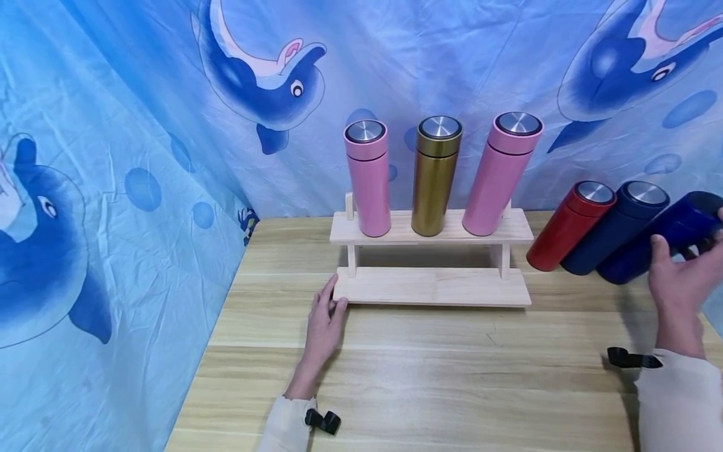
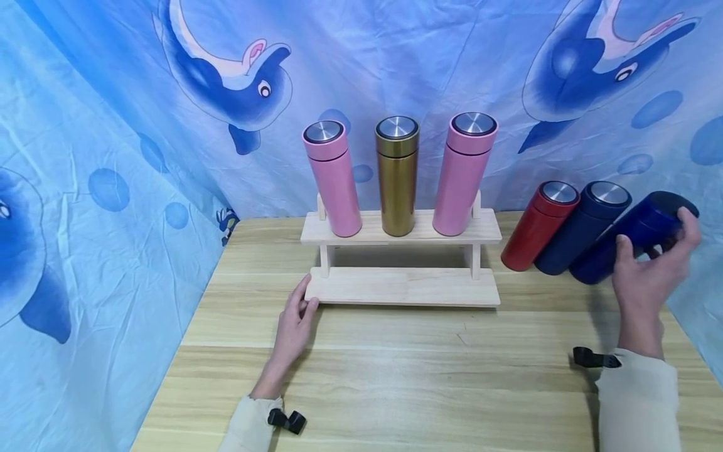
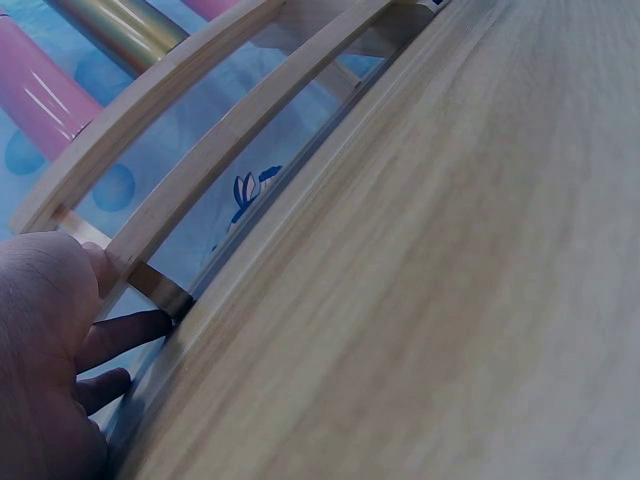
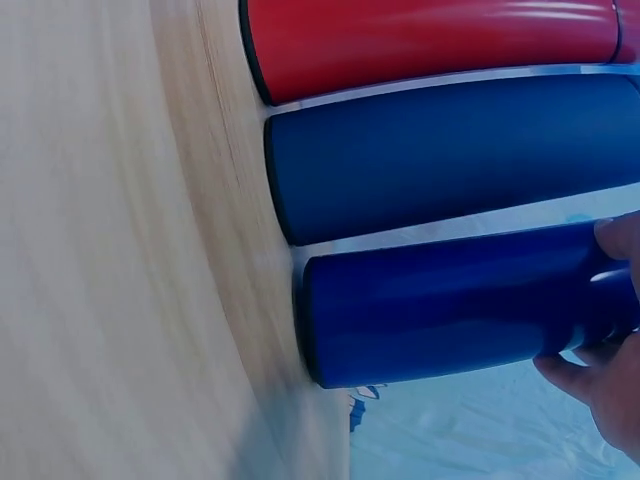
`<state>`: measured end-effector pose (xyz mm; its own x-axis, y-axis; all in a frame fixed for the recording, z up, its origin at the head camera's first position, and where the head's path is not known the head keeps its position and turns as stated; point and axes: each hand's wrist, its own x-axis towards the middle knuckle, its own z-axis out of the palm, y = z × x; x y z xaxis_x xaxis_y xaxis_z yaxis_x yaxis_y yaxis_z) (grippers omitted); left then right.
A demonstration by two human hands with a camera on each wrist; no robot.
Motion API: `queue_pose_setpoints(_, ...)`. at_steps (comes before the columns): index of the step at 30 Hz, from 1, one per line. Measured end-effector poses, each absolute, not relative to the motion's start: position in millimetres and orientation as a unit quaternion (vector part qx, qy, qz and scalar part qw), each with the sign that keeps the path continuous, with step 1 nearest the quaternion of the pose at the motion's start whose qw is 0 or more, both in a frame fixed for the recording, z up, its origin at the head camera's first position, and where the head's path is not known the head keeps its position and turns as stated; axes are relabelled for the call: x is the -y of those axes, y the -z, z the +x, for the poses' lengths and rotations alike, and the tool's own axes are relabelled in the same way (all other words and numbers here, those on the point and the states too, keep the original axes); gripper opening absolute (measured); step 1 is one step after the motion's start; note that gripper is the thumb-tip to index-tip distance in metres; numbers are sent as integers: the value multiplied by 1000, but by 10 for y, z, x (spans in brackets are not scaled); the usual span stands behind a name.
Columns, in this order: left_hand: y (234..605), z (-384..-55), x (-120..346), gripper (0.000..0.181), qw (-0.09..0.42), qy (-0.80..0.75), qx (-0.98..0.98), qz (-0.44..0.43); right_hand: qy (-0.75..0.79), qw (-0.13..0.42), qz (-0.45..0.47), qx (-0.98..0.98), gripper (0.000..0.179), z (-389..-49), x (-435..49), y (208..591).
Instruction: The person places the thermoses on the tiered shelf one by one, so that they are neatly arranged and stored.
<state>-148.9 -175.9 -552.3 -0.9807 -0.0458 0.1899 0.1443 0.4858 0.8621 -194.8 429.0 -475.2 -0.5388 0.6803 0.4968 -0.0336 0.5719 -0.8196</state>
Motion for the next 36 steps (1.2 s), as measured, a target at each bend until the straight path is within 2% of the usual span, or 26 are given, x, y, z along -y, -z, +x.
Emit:
queue_pose_setpoints(5, 5529, -1495, 1770, 62, 99, 504, 857, -34, -455, 402, -264, 750, 68, -1902, -4315, 4659)
queue_pose_setpoints(20, 5523, -1511, 1757, 62, 101, 504, 857, -41, -403, 374, -265, 792, 63, -1573, -4174, 4295)
queue_pose_setpoints(27, 5521, -1503, 1755, 61, 96, 502, 859, -31, -389, 340, -267, 813, 66, -1393, -4002, 4117)
queue_pose_setpoints(36, 5524, -1502, 1756, 61, 97, 501, 859, -30, -337, 388, -190, 837, 68, -1164, -3751, 3946)
